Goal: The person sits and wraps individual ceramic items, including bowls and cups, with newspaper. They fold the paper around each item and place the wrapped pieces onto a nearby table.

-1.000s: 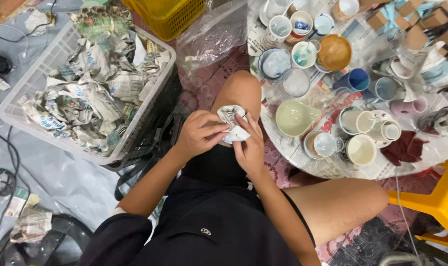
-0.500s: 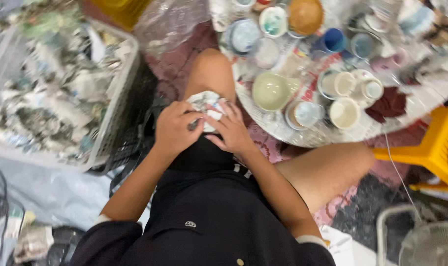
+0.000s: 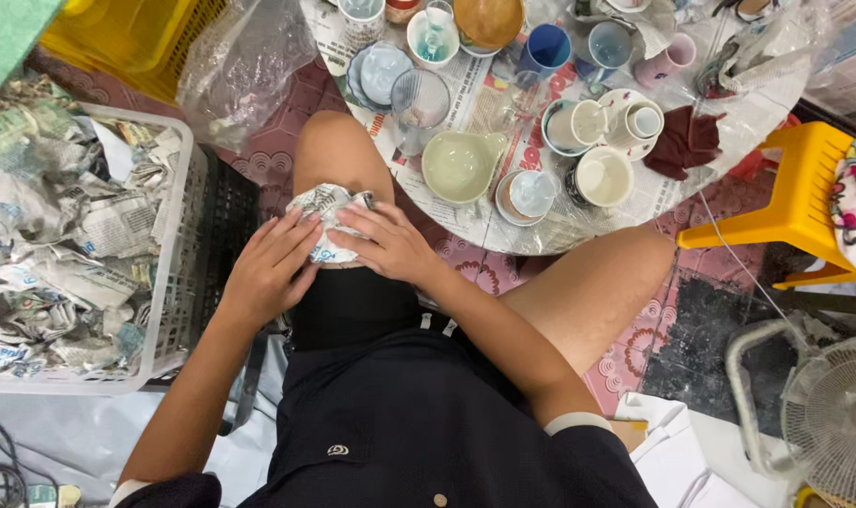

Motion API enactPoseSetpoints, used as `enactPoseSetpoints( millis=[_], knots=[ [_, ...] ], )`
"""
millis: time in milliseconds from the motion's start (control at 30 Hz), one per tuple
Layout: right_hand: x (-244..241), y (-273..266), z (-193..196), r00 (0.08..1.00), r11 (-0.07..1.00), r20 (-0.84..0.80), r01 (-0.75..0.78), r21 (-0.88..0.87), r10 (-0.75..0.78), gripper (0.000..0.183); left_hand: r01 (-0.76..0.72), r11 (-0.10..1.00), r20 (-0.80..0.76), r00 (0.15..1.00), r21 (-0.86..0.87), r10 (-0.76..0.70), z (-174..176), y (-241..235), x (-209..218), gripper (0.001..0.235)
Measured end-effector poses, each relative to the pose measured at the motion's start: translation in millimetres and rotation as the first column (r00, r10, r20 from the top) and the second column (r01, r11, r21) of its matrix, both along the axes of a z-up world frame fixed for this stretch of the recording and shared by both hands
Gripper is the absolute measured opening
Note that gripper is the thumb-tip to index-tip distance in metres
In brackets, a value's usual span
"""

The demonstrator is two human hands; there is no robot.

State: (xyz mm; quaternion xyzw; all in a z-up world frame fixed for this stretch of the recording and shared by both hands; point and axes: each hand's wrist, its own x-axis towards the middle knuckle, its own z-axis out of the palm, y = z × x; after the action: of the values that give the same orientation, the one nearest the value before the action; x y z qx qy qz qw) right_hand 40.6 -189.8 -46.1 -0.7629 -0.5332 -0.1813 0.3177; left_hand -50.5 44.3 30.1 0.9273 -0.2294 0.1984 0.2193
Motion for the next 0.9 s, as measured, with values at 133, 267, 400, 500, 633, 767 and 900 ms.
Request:
enactPoseSetpoints(
  millis=[133,267,400,500,633,767,900],
  knots=[
    [14.7,0.8,5.7,0.993,0.993,-0.038,-0.114,-0.024,0.113,0.054,0.039,0.999,0.048,0.998,0.027,-0.040,-8.7,8.7,11.5,0.055],
    [21.6,-7.4,11.5,0.991,0.990,0.032,-0.126,-0.062,0.128,0.047,0.099,0.995,0.099,0.990,0.020,-0.101,-9.5,12.5,29.4,0.043],
    [28.7,-11.2,18.5,0.983,0.988,0.098,-0.150,-0.044,0.153,0.043,0.142,0.989,0.087,0.987,-0.036,-0.139,-9.3,13.0,36.9,0.038],
    [40.8,-15.3,27.0,0.977,0.981,0.088,-0.192,-0.022,0.193,0.039,0.136,0.984,0.065,0.990,-0.111,-0.129,-10.2,8.5,40.7,0.037],
    [49.4,-10.4,35.4,0.963,0.971,0.119,-0.239,-0.026,0.240,0.037,0.085,0.975,0.001,0.996,-0.207,-0.087,-13.3,10.2,40.0,0.041],
    [47.0,-4.0,46.3,0.967,0.972,0.098,-0.234,-0.019,0.235,0.036,0.065,0.964,0.004,0.998,-0.258,-0.066,-15.5,13.6,35.2,0.043],
    [48.1,-9.5,59.0,0.957,0.961,0.080,-0.277,-0.024,0.278,0.033,0.061,0.961,0.000,0.998,-0.269,-0.063,-10.8,6.9,33.1,0.044]
  ],
)
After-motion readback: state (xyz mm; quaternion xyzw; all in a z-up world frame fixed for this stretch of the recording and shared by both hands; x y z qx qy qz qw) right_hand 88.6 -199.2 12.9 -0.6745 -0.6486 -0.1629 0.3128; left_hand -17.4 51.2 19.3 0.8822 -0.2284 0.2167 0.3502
